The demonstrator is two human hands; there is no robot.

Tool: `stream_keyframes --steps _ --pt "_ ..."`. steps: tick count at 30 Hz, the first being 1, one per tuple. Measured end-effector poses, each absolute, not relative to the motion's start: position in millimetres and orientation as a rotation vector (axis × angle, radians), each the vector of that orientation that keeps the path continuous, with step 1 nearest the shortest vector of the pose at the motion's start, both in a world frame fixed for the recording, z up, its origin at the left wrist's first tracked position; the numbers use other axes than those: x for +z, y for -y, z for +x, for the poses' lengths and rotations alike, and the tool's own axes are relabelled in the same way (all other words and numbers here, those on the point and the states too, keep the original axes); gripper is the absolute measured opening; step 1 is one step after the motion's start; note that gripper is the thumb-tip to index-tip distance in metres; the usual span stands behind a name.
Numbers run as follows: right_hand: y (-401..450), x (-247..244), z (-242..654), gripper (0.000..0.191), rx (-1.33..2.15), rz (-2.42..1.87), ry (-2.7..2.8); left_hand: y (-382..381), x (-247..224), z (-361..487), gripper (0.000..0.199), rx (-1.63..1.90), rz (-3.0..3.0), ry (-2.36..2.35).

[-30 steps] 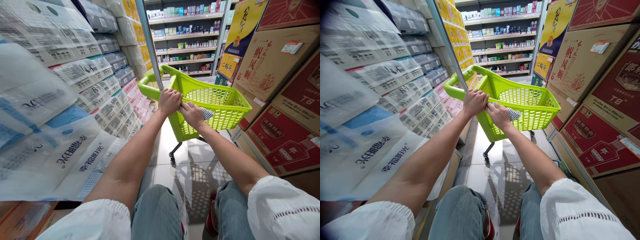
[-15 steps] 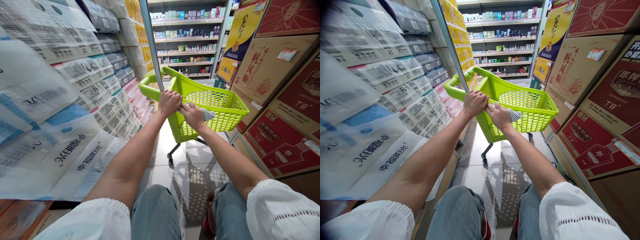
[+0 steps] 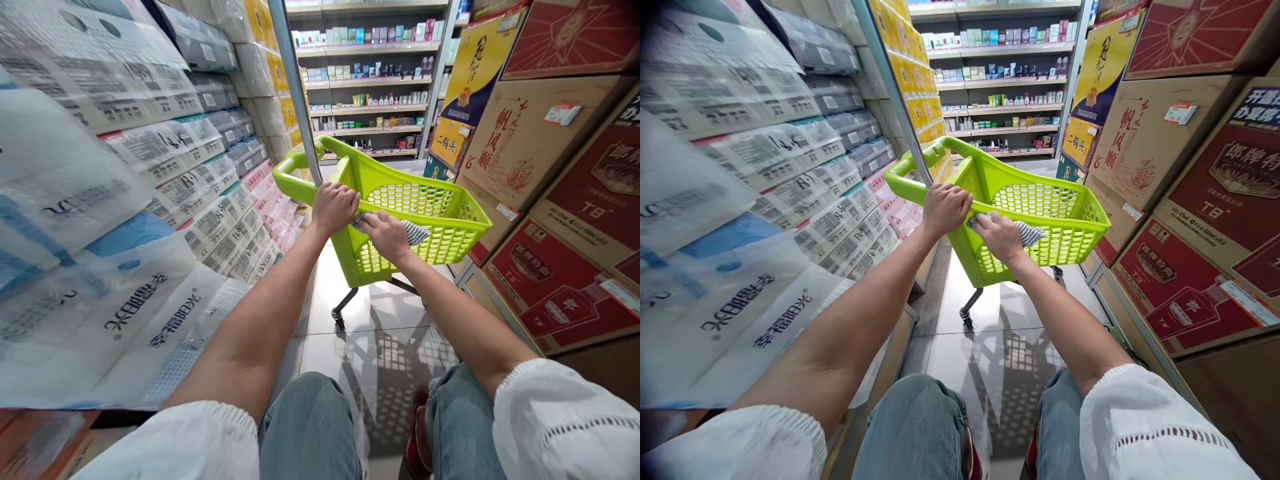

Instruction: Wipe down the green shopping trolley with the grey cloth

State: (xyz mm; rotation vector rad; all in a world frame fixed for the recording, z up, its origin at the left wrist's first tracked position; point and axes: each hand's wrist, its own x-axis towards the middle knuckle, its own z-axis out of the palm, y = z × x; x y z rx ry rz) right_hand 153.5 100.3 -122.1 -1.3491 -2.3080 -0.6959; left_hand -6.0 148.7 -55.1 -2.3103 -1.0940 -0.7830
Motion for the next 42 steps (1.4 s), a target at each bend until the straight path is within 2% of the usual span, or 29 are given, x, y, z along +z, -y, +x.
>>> stream_keyframes --steps 5,11,18,27,36,42 --pt "-98.6 -122.5 156.3 0.040 -0.644 -1.399 2.229 -150.4 -54.9 -6.8 0.046 -0.789 -2.314 1.091" --pt "-101.9 -128.8 157.1 0.032 -0.463 -1.469 2.457 -153.1 -54.1 -8.8 0.045 -0.807 -2.325 1.104" --pt "-100.9 -119.1 165.7 0.037 -0.601 -1.402 2.256 -154.1 -54.1 -10.9 0.045 -0.784 -2.317 1.106" --pt "-102.0 -127.9 165.0 0.034 -0.357 -1.521 2.370 -153.7 -50.4 -12.8 0.048 -0.702 -2.296 1.157" --pt "-103.8 -124.5 151.7 0.040 -0.541 -1.455 2.308 -159.6 -67.7 28.7 0.043 -0.627 -2.283 1.206" --pt "-110.5 -136.9 199.3 0.039 -0.659 -1.429 2.283 -162.6 -75.6 21.6 0.045 -0.661 -2.301 1.104"
